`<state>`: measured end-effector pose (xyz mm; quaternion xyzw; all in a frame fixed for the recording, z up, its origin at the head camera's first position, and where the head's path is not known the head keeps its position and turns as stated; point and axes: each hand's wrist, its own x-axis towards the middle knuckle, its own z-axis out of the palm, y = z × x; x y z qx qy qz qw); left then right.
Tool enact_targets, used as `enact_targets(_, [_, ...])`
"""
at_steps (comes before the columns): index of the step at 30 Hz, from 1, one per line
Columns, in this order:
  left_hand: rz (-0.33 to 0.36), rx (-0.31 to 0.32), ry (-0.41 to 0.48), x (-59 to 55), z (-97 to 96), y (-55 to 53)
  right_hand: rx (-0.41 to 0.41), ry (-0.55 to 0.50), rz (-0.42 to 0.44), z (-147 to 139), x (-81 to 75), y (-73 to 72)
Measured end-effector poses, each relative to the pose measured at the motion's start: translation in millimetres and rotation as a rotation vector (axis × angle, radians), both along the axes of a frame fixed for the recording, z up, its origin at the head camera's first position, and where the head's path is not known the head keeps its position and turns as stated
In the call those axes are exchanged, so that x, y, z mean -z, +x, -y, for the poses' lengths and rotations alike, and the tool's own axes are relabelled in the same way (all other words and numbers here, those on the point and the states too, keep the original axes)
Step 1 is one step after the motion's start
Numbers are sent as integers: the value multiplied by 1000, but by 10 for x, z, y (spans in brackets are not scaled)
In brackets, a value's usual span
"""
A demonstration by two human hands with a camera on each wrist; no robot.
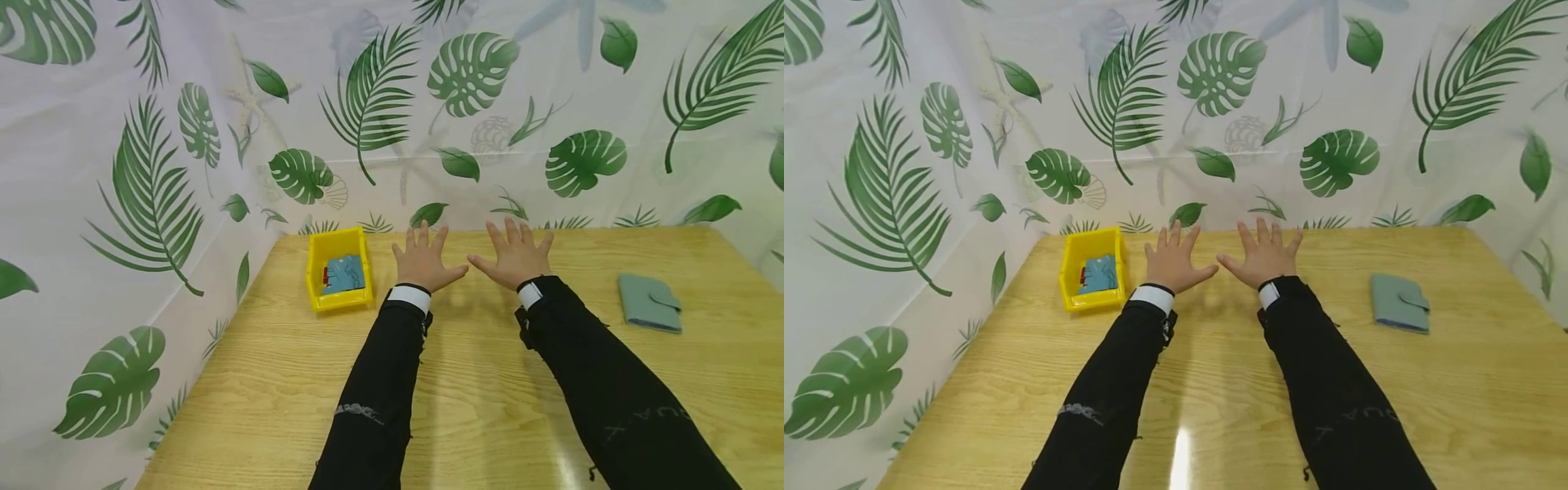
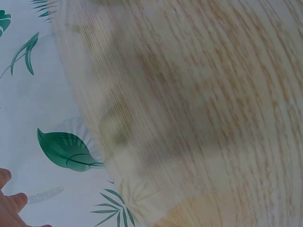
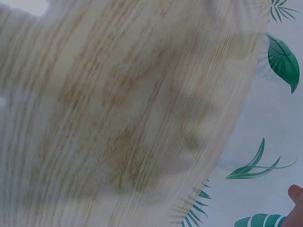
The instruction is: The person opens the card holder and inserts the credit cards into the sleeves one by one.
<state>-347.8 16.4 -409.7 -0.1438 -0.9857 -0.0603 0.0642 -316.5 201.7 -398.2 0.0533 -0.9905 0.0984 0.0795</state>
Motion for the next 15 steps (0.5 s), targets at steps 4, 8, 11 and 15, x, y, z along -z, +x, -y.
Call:
enact_targets(4, [8, 0, -1, -13, 33, -23, 10, -17, 4, -10, 6, -29])
enact_targets(8, [22, 4, 0, -61, 40, -45, 27, -54, 24, -59, 26, -82])
enact_targets(11, [31, 11, 18, -104, 32, -57, 61, -101, 49, -163, 23, -114])
enact_targets(15, [51, 33, 73, -116, 28, -69, 145, -166, 91, -483, 29, -112])
